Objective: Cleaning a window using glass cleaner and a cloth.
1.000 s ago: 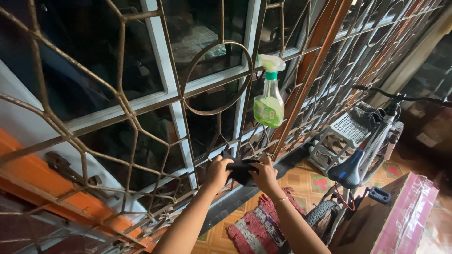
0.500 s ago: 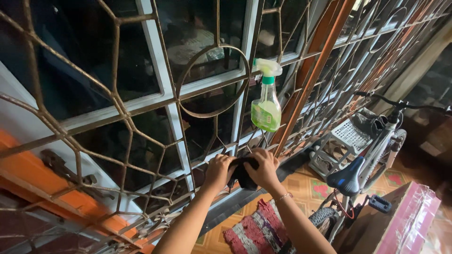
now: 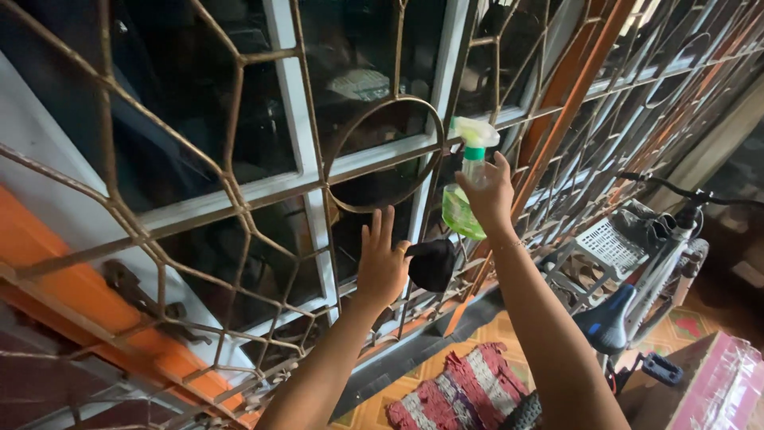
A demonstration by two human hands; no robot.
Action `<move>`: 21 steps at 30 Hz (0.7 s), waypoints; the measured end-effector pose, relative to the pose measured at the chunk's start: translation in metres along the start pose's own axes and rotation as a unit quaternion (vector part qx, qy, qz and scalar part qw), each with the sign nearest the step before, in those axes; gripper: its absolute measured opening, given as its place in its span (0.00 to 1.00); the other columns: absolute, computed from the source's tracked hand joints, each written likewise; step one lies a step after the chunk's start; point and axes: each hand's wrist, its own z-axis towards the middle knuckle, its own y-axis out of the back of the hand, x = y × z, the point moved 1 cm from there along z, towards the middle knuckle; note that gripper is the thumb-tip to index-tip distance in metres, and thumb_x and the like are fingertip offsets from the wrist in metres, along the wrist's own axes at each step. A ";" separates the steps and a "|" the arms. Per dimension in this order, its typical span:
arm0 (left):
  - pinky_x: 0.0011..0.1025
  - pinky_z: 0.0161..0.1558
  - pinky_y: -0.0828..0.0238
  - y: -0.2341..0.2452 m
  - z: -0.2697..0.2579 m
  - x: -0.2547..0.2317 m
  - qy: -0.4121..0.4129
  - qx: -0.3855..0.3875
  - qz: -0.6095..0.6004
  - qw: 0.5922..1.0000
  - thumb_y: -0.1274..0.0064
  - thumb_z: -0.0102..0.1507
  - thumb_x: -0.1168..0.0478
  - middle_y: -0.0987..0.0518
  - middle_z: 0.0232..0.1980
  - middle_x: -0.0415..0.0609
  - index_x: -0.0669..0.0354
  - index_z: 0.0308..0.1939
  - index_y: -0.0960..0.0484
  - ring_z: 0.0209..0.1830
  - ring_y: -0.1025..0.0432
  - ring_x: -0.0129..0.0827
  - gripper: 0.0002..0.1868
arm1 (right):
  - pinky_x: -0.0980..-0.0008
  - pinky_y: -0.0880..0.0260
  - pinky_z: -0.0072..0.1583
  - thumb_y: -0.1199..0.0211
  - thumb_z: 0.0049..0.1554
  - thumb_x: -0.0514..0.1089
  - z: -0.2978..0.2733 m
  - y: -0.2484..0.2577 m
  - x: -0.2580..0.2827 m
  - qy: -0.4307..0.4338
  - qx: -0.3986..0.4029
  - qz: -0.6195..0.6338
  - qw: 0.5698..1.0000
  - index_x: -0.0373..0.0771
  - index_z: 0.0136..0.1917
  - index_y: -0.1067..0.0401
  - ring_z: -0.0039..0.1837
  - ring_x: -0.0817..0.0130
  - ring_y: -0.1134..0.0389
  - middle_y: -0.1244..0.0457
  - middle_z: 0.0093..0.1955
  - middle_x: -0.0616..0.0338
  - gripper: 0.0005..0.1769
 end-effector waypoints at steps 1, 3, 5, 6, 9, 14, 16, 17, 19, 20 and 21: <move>0.65 0.71 0.53 0.001 0.002 0.003 0.000 -0.001 0.001 1.000 0.34 0.53 0.60 0.51 0.80 0.65 0.63 0.44 0.14 0.80 0.56 0.63 0.17 | 0.61 0.30 0.62 0.21 0.50 0.52 0.002 -0.002 -0.001 0.001 0.000 0.001 1.000 0.30 0.74 0.44 0.62 0.56 0.29 0.31 0.61 0.46 0.49; 0.65 0.72 0.54 0.002 0.006 0.007 0.003 0.036 0.025 0.999 0.34 0.55 0.59 0.53 0.81 0.65 0.64 0.42 0.15 0.82 0.58 0.62 0.15 | 0.62 0.29 0.59 0.21 0.50 0.50 0.006 -0.005 -0.003 -0.041 0.000 -0.051 0.998 0.32 0.73 0.39 0.58 0.58 0.28 0.30 0.58 0.48 0.46; 0.65 0.73 0.55 -0.002 0.004 0.013 0.006 0.047 0.031 0.998 0.34 0.56 0.59 0.54 0.82 0.65 0.63 0.42 0.15 0.82 0.58 0.61 0.14 | 0.63 0.28 0.59 0.22 0.51 0.49 0.009 -0.008 -0.004 -0.044 0.005 -0.037 0.998 0.33 0.72 0.37 0.58 0.60 0.28 0.31 0.57 0.50 0.42; 0.64 0.73 0.56 -0.004 0.005 0.015 0.007 0.057 0.036 0.998 0.35 0.57 0.59 0.55 0.82 0.64 0.63 0.42 0.15 0.82 0.59 0.60 0.14 | 0.64 0.27 0.58 0.24 0.53 0.48 0.012 -0.009 -0.004 -0.046 0.007 -0.023 0.999 0.34 0.70 0.35 0.57 0.61 0.28 0.31 0.56 0.51 0.37; 0.65 0.74 0.58 -0.003 0.005 0.016 0.012 0.066 0.038 0.997 0.35 0.58 0.58 0.56 0.83 0.63 0.62 0.41 0.15 0.83 0.60 0.56 0.12 | 0.65 0.28 0.60 0.26 0.56 0.45 0.018 -0.008 0.000 -0.004 -0.006 -0.010 1.000 0.36 0.67 0.31 0.57 0.64 0.27 0.30 0.56 0.54 0.29; 0.68 0.74 0.62 0.000 0.004 0.018 0.010 0.061 0.061 0.996 0.36 0.58 0.58 0.56 0.83 0.59 0.61 0.40 0.15 0.84 0.59 0.50 0.12 | 0.68 0.27 0.59 0.26 0.56 0.43 0.023 -0.002 0.028 -0.018 -0.011 0.021 1.000 0.36 0.67 0.33 0.56 0.66 0.28 0.30 0.55 0.54 0.30; 0.69 0.73 0.63 0.005 0.005 0.017 0.015 0.070 0.069 0.995 0.36 0.58 0.57 0.56 0.83 0.57 0.61 0.40 0.15 0.84 0.59 0.48 0.13 | 0.68 0.27 0.59 0.26 0.56 0.42 0.021 -0.005 0.026 0.000 -0.024 0.022 0.999 0.35 0.67 0.33 0.57 0.67 0.28 0.31 0.56 0.53 0.29; 0.70 0.73 0.64 0.006 0.005 0.017 0.016 0.076 0.072 0.994 0.36 0.57 0.57 0.55 0.83 0.56 0.61 0.40 0.15 0.83 0.59 0.47 0.12 | 0.67 0.27 0.58 0.25 0.56 0.43 0.020 -0.007 0.024 -0.009 -0.016 0.012 1.000 0.35 0.67 0.34 0.56 0.67 0.28 0.30 0.56 0.54 0.30; 0.72 0.72 0.65 0.012 0.006 0.015 0.018 0.082 0.075 0.994 0.36 0.57 0.57 0.55 0.83 0.56 0.61 0.39 0.14 0.83 0.59 0.46 0.12 | 0.67 0.27 0.57 0.25 0.55 0.44 0.014 -0.010 0.017 -0.019 -0.007 0.001 1.000 0.36 0.67 0.35 0.56 0.68 0.28 0.30 0.55 0.54 0.32; 0.72 0.71 0.65 0.016 0.008 0.014 0.023 0.098 0.074 0.992 0.35 0.57 0.57 0.55 0.83 0.56 0.61 0.39 0.15 0.83 0.59 0.45 0.12 | 0.66 0.27 0.57 0.24 0.55 0.45 0.012 -0.012 0.012 -0.027 -0.008 -0.022 0.999 0.36 0.68 0.34 0.55 0.66 0.28 0.30 0.55 0.54 0.32; 0.73 0.71 0.65 0.020 0.010 0.013 0.029 0.114 0.074 0.990 0.35 0.58 0.57 0.55 0.82 0.55 0.62 0.39 0.15 0.83 0.59 0.45 0.13 | 0.65 0.28 0.56 0.24 0.55 0.45 0.010 -0.014 0.008 -0.036 -0.009 -0.045 0.998 0.37 0.68 0.34 0.54 0.65 0.28 0.30 0.54 0.53 0.33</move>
